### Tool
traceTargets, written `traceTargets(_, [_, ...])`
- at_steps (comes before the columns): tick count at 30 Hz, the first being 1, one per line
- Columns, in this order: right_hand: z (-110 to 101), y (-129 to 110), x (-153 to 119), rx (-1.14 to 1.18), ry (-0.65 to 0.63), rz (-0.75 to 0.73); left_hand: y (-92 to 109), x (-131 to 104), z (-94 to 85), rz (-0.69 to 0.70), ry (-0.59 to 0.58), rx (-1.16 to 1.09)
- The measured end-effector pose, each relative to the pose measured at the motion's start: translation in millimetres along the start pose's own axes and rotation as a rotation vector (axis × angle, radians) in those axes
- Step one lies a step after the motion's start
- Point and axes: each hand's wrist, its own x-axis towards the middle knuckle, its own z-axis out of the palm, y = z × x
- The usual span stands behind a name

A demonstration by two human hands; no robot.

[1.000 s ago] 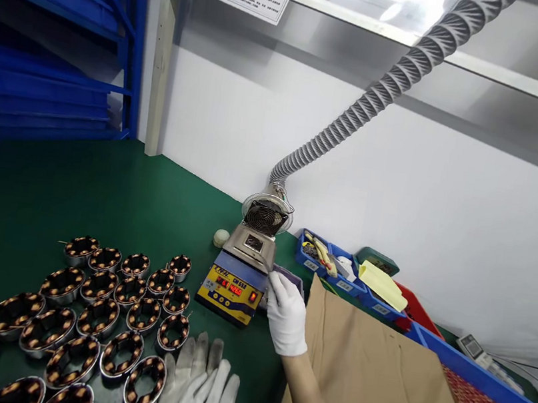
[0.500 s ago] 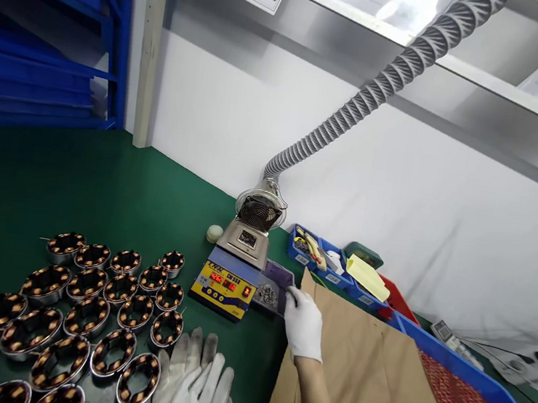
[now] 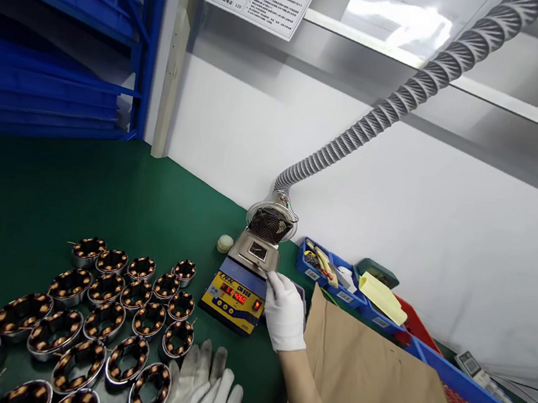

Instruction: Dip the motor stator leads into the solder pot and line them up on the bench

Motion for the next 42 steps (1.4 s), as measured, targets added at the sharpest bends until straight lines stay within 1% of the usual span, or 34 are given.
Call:
traceTargets(2, [1, -1, -1, -0.027, -0.03, -0.011, 1, 3, -5.5, 0.025, 0.014, 0.054])
traceTargets(5, [3, -3, -3, -0.09, -0.104, -0.024, 2, 5, -10.6, 0.067, 0.02, 0.079])
traceTargets(8, [8, -7, -6, -0.163, -0.196, -0.054, 1, 5, -10.8, 0.089, 0.014, 0.114])
traceTargets(11, [14, -10, -10, -0.236, -0.24, -0.106, -1, 4, -9.4, 0.075, 0.03, 0.121])
traceTargets(13, [17, -11, -14, -0.259, -0.236, -0.137, -1, 5, -9.2, 0.054, 0.045, 0.108])
traceTargets(16, [17, -8, -18, -0.28, -0.185, -0.178, 2, 6, -10.9, 0.01, 0.056, 0.067])
traceTargets(19, [9, -4, -22, -0.283, -0.114, -0.199, 4, 9, -15.0, -0.016, 0.042, 0.038])
traceTargets(22, [-4, 1, -31, -0.221, -0.052, -0.171, 3, 11, -21.0, -0.013, 0.011, 0.06])
traceTargets(24, [-14, 7, -42, -0.179, 0.017, -0.101, 1, 12, -24.7, 0.033, 0.025, 0.083])
traceTargets(25, [-18, 10, -49, -0.158, 0.057, -0.038, 1, 12, -26.1, 0.043, 0.036, 0.068])
traceTargets(27, [-25, 16, -64, -0.095, 0.106, 0.144, 0, 11, -27.8, 0.013, 0.053, -0.01])
traceTargets(30, [-33, 26, -85, 0.093, 0.075, 0.502, 1, 8, -28.4, -0.085, 0.043, -0.129])
traceTargets(31, [-36, 29, -89, 0.176, 0.053, 0.615, 1, 7, -28.5, -0.092, 0.043, -0.144])
traceTargets(33, [-42, 34, -92, 0.317, 0.025, 0.775, 2, 6, -29.2, -0.099, 0.039, -0.158])
traceTargets(36, [-48, 35, -80, 0.444, 0.012, 0.885, 6, 7, -31.1, -0.136, 0.042, -0.161])
traceTargets(38, [-47, 28, -63, 0.612, 0.013, 0.957, 8, 9, -32.7, -0.168, 0.043, -0.157])
traceTargets(39, [-44, 22, -54, 0.689, 0.002, 0.967, 9, 10, -33.5, -0.183, 0.046, -0.152])
traceTargets(41, [-34, 9, -36, 0.744, -0.035, 0.918, 11, 12, -35.3, -0.202, 0.053, -0.156])
traceTargets(42, [-27, 2, -28, 0.706, -0.054, 0.865, 12, 13, -36.2, -0.206, 0.059, -0.164])
